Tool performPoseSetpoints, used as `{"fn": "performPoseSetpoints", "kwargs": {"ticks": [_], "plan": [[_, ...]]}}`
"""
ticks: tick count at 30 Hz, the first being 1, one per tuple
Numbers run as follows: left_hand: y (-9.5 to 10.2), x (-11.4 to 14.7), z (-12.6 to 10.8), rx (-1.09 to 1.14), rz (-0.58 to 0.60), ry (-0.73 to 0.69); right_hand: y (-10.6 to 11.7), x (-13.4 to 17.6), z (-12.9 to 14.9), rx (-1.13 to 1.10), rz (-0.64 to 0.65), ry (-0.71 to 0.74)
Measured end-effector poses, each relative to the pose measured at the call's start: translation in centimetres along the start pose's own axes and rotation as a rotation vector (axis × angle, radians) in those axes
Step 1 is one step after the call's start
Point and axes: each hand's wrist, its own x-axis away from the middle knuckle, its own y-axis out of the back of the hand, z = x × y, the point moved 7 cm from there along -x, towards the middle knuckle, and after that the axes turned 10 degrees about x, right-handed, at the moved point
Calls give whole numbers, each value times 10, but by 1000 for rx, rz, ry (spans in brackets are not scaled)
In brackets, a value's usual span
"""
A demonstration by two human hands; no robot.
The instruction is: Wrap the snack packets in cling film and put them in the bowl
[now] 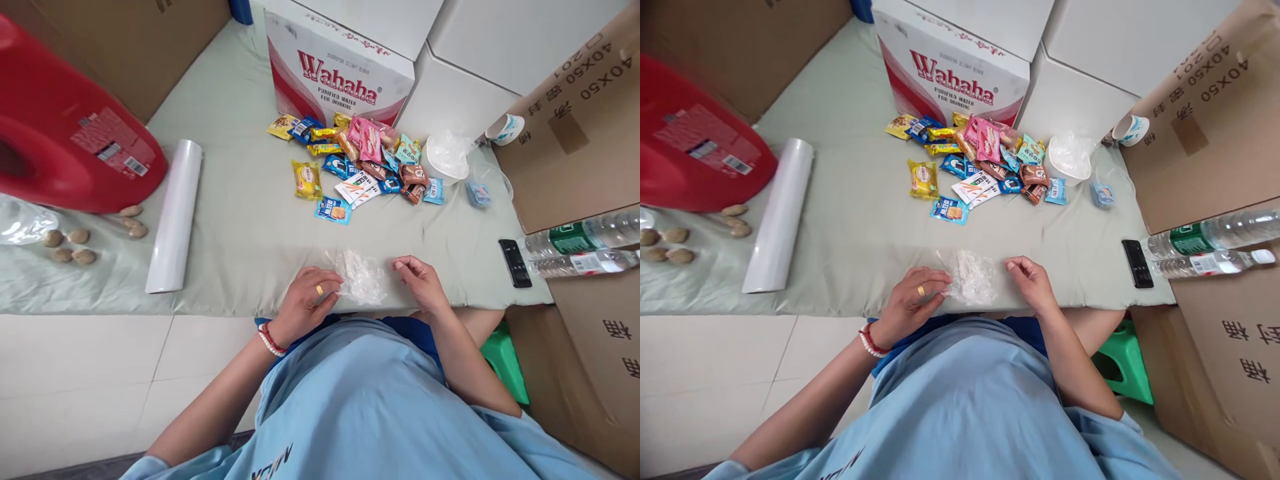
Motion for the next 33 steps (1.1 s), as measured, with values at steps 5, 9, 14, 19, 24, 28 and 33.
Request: {"fn": "performPoseSetpoints", "kwargs": {"ticks": [5, 9, 14, 19, 24, 28, 33], "plan": [[-5, 7, 7, -67, -107, 57, -17, -6, 24, 182, 257, 105], [-1, 12, 12, -55, -219, 154, -29, 2, 27, 329, 256, 85], [1, 11, 8, -73, -240, 163, -57, 16, 10, 328, 443, -12], [10, 8, 5, -148, -285, 155, -32, 7, 9, 92, 405, -3], [12, 7, 6, -186, -337, 156, -30, 8, 7, 155, 537, -68], [-3, 0, 1, -196, -302, 139, -71, 18, 8, 210, 665, -113], [0, -1, -2, -211, -302, 155, -62, 5, 9, 59, 524, -54]]}}
